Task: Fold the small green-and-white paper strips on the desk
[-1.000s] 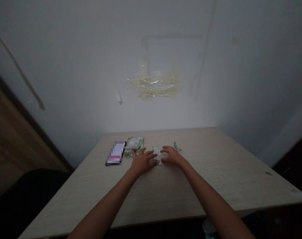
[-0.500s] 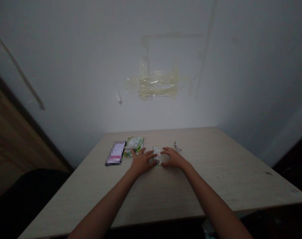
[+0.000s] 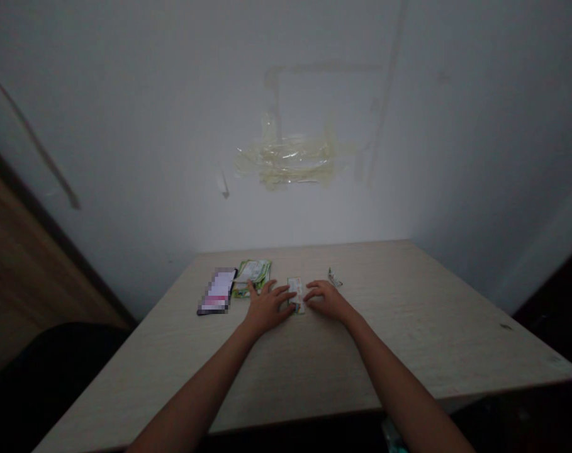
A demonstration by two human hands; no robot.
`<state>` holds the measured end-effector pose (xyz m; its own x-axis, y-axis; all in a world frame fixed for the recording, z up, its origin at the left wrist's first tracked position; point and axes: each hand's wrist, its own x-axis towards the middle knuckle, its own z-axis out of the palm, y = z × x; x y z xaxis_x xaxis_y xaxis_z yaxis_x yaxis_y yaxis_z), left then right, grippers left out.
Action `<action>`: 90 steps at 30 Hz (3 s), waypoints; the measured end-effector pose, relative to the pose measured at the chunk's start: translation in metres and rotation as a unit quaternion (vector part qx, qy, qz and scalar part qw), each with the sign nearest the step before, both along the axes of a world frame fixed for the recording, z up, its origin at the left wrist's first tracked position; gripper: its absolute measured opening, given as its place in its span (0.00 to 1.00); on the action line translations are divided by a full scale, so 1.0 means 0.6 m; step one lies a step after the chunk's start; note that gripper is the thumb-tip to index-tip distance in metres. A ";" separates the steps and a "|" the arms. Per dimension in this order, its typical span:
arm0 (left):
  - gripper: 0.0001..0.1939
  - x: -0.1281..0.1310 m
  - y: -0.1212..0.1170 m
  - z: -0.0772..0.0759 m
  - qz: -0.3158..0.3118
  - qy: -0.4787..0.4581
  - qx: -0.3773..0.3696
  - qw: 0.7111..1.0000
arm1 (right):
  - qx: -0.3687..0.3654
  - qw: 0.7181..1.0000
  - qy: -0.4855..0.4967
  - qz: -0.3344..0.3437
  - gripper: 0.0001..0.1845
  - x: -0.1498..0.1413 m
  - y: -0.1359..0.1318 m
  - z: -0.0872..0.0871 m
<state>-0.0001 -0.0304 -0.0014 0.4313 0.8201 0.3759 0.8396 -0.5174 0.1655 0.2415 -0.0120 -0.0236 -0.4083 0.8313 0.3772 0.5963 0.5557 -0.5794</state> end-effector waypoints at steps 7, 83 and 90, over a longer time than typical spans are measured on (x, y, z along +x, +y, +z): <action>0.18 -0.001 -0.002 0.002 0.002 0.006 -0.002 1.000 | 0.002 1.000 -0.005 0.004 0.05 -0.002 -0.003 0.005; 0.20 0.000 -0.005 0.007 0.015 0.023 -0.023 0.999 | -0.002 0.981 -0.030 -0.193 0.13 -0.054 0.072 0.001; 0.19 -0.002 -0.002 0.003 0.013 0.020 -0.014 1.000 | -0.009 0.985 -0.045 -0.167 0.14 -0.049 0.069 0.005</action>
<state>-0.0011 -0.0315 0.0004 0.4241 0.8414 0.3350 0.8588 -0.4910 0.1462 0.2123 0.0292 -0.0208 -0.1430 0.9308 0.3363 0.7936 0.3109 -0.5230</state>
